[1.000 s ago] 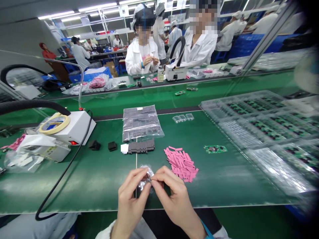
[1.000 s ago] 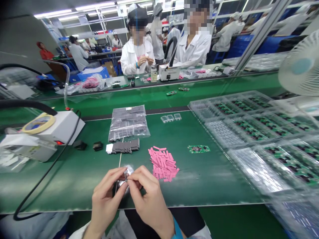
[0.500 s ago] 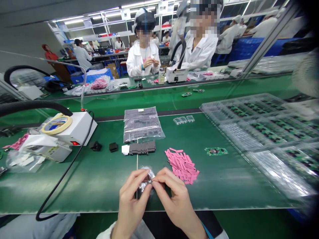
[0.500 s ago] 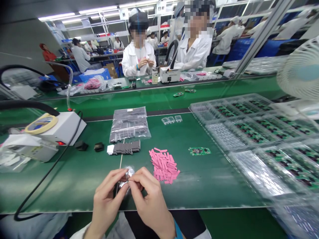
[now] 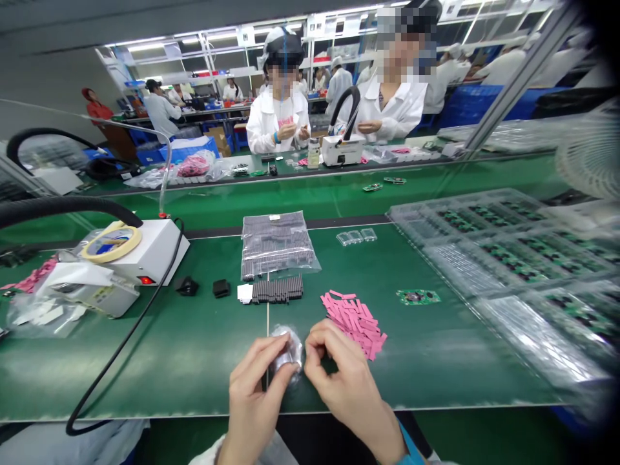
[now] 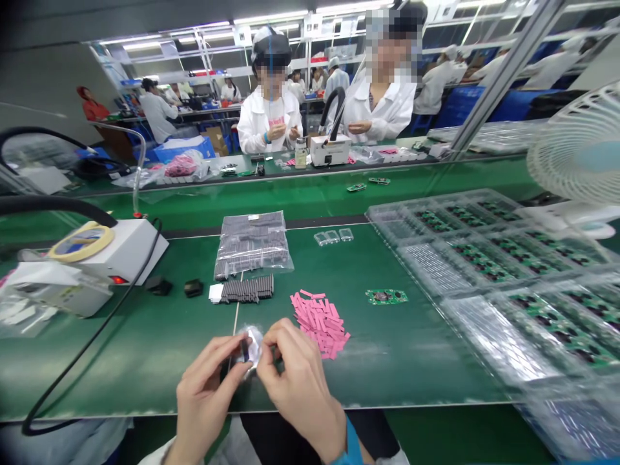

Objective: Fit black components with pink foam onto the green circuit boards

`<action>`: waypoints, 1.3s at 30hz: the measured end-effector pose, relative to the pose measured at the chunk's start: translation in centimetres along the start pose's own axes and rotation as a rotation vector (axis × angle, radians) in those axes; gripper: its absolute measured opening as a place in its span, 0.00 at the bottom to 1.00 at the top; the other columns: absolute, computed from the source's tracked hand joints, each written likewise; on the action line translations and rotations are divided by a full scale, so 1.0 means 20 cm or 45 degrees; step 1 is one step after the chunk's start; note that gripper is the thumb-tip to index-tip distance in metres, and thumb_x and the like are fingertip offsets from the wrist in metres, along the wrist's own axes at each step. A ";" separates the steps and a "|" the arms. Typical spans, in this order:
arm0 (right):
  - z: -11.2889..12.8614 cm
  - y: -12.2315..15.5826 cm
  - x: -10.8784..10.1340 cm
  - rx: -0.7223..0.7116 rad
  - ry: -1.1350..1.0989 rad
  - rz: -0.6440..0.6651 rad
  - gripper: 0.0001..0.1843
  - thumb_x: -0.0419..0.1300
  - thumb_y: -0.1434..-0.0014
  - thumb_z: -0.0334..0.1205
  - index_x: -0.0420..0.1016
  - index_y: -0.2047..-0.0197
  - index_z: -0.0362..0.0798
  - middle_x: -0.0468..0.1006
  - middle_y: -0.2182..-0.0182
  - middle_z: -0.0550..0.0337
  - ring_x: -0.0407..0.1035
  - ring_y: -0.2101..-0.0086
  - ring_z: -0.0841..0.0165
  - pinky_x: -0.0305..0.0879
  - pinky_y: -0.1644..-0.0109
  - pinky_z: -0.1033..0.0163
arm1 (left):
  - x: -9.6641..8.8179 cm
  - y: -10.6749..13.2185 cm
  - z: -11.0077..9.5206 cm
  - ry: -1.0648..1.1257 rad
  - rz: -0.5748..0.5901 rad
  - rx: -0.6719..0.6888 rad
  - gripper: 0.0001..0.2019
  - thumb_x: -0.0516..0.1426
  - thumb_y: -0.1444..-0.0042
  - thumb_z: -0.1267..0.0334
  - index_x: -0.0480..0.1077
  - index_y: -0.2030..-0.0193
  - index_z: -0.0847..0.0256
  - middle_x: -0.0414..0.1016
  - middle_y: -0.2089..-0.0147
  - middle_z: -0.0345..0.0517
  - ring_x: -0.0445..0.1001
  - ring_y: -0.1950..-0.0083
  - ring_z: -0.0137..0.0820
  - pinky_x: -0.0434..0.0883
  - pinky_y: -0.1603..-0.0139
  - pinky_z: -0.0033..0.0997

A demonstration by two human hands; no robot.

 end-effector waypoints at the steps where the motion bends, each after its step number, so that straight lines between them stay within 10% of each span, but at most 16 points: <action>1: -0.02 -0.02 -0.02 0.000 0.093 -0.021 0.10 0.52 0.37 0.26 0.63 0.68 0.49 0.67 0.72 0.63 0.64 0.73 0.71 0.58 0.69 0.65 | -0.03 0.00 0.01 0.034 -0.069 -0.033 0.17 0.63 0.43 0.73 0.78 0.50 0.50 0.80 0.56 0.44 0.79 0.56 0.32 0.76 0.55 0.24; 11: 0.10 0.02 0.23 -0.344 0.778 0.354 0.11 0.50 0.36 0.26 0.69 0.66 0.47 0.75 0.70 0.55 0.67 0.75 0.64 0.56 0.70 0.58 | -0.10 0.05 0.12 0.308 -0.365 -0.319 0.15 0.65 0.44 0.68 0.77 0.50 0.54 0.78 0.56 0.45 0.80 0.57 0.31 0.78 0.53 0.27; 16: 0.07 0.04 0.19 -0.166 0.394 0.524 0.08 0.53 0.31 0.31 0.72 0.57 0.48 0.78 0.60 0.55 0.74 0.66 0.64 0.65 0.64 0.60 | -0.12 0.08 0.19 0.339 -0.445 -0.468 0.15 0.68 0.47 0.64 0.76 0.52 0.56 0.80 0.56 0.46 0.80 0.55 0.32 0.78 0.51 0.28; 24: 0.13 0.00 0.06 -0.110 0.033 0.376 0.22 0.56 0.35 0.30 0.66 0.39 0.54 0.75 0.49 0.51 0.75 0.54 0.61 0.73 0.56 0.60 | -0.04 0.07 0.16 0.373 -0.124 -0.616 0.19 0.68 0.49 0.64 0.72 0.51 0.57 0.78 0.65 0.41 0.77 0.61 0.31 0.76 0.56 0.27; 33: 0.03 0.03 0.01 0.115 -0.426 0.258 0.11 0.65 0.37 0.37 0.77 0.51 0.55 0.76 0.57 0.55 0.73 0.65 0.67 0.71 0.64 0.65 | 0.06 0.07 0.10 0.399 0.048 -0.684 0.19 0.65 0.51 0.68 0.68 0.52 0.55 0.75 0.67 0.38 0.72 0.63 0.32 0.71 0.58 0.29; 39: -0.07 0.06 0.03 0.378 -0.840 0.122 0.17 0.73 0.48 0.51 0.82 0.56 0.56 0.72 0.61 0.58 0.67 0.72 0.71 0.66 0.72 0.67 | 0.06 0.01 0.03 0.344 0.088 -0.527 0.01 0.63 0.45 0.65 0.75 0.66 0.58 0.71 0.66 0.41 0.70 0.65 0.31 0.68 0.63 0.28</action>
Point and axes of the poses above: each hand's wrist, its own y-axis away from the middle knuckle, its own x-axis out of the palm, z = x × y, the point moved 9 cm from there along -y, towards the middle knuckle
